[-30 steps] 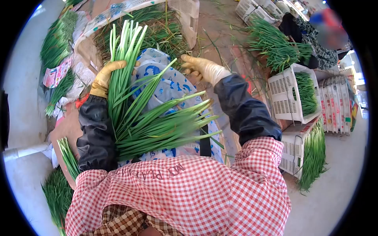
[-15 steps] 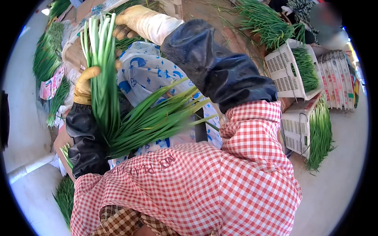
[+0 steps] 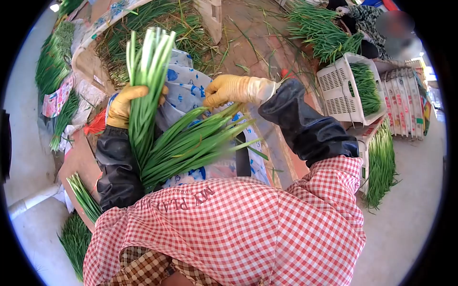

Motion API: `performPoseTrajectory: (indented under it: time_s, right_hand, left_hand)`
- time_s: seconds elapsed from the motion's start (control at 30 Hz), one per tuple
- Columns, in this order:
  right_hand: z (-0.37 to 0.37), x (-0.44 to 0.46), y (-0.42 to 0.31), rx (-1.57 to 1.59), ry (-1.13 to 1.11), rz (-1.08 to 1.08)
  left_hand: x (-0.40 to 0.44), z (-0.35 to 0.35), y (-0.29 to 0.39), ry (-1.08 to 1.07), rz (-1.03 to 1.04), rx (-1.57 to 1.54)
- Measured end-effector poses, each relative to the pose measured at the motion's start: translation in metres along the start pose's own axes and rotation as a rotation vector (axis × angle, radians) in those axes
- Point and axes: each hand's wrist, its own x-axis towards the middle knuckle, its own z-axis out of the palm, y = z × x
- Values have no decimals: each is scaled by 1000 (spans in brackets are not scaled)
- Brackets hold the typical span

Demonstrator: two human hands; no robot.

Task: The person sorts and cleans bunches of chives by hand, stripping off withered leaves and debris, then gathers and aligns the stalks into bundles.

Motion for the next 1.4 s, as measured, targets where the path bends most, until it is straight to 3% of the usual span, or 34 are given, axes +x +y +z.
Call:
performPoseTrajectory:
  time_s: [0.1, 0.17, 0.4, 0.47, 0.6, 0.63, 0.7, 0.8, 0.83, 0.93, 1.07, 1.23, 1.33, 1.4]
  right_hand:
    - [-3, -2, -13, -22, 99, -47]
    - [1, -2, -19, -303, 266, -15]
    - [-4, 2, 2, -325, 572, 41]
    - [-25, -1, 18, -785, 1018, -20]
    - [-85, -29, 47, -1385, 1261, 330]
    - [-70, -36, 30, -1333, 1157, 349]
    - [-21, -39, -7, -971, 962, 84]
    - [43, -21, -52, -820, 556, 101]
    - [56, -7, -43, -872, 592, -16]
    - [75, 24, -33, -989, 538, 42]
    - [92, 22, -48, -1137, 598, -310]
    - [94, 28, -54, -965, 495, -292]
    - [82, 38, -42, -952, 589, -255]
    - [55, 30, -38, -997, 848, -193]
  left_hand:
    - [6, 7, -9, 12, -42, 10]
    - [8, 9, -10, 1, -53, -8]
    - [12, 16, -12, -14, -52, -6]
    - [8, 17, -12, 32, -32, -5]
    - [4, 5, -6, 18, -15, -2]
    - [0, 1, -4, 39, -12, -1]
    - [-6, -9, -1, 52, 5, -22]
    - [-9, -20, 3, 66, 26, 0]
    - [-11, -19, 3, 81, 36, 19]
    - [-9, -11, 2, 71, 33, 16]
    - [-8, -17, -3, 88, 27, 13]
    - [-12, -21, -4, 112, 35, 10]
    - [-14, -19, 2, 113, 17, 22]
    - [-16, -17, 5, 115, 76, -9]
